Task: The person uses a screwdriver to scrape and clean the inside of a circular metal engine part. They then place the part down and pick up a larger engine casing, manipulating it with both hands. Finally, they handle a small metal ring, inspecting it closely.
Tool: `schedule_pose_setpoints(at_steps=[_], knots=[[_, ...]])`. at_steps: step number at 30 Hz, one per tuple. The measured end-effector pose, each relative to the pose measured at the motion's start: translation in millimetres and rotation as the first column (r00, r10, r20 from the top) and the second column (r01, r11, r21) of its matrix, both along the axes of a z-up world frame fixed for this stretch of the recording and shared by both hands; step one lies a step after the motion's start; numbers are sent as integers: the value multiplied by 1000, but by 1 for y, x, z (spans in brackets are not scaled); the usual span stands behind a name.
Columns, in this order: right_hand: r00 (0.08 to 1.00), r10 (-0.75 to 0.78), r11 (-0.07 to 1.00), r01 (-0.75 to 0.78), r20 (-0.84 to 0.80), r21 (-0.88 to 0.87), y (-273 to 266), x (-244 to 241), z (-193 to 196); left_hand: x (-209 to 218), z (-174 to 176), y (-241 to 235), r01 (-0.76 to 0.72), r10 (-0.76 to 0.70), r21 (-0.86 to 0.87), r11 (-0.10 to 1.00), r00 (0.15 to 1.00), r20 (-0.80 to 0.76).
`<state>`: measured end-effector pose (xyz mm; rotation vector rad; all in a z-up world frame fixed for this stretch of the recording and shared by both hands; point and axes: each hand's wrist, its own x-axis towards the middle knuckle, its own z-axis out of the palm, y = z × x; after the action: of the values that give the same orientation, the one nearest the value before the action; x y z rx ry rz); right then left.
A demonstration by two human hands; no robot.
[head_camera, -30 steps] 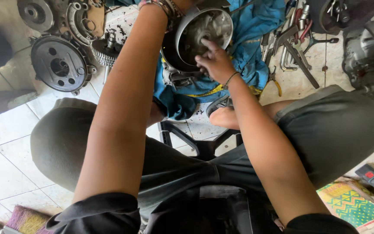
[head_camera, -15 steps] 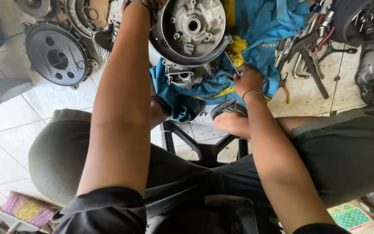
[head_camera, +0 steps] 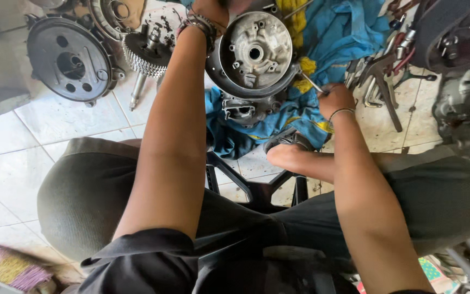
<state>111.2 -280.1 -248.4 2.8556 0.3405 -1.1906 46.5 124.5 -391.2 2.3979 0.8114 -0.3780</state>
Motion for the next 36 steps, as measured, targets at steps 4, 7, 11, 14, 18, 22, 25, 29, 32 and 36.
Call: schedule_pose_setpoints(at_steps=[4, 7, 11, 14, 18, 22, 25, 29, 32, 36], knots=[[998, -28, 999, 30, 64, -19, 3, 37, 55, -10, 75, -21, -89, 105, -179, 980, 991, 81], [999, -39, 999, 38, 24, 31, 10, 47, 99, -16, 94, -27, -136, 134, -206, 969, 991, -19], [978, -202, 963, 209, -54, 172, 16, 48, 117, -18, 124, -31, -153, 164, -235, 960, 986, 29], [990, -116, 940, 137, -85, 311, 28, 41, 104, -17, 137, -40, -213, 192, -141, 967, 970, -148], [998, 61, 891, -52, -5, 451, 48, 25, 73, -15, 94, -67, -95, 104, -113, 989, 992, 77], [992, 125, 856, -125, 34, 502, 79, 0, 85, -16, 64, -92, 64, -44, -433, 899, 997, 57], [985, 157, 854, -172, 73, 491, 84, -1, 82, -20, 55, -85, 74, -88, -385, 920, 996, -20], [968, 185, 907, -234, 167, 351, 101, -7, 94, -51, 134, -63, -51, 57, -246, 968, 998, 17], [884, 320, 905, -392, 341, 168, 98, -15, 90, -69, 148, -52, -32, 40, -74, 997, 993, 112], [911, 288, 933, -337, 296, 130, 101, -28, 85, -83, 149, -58, 245, -245, 22, 969, 969, -19]])
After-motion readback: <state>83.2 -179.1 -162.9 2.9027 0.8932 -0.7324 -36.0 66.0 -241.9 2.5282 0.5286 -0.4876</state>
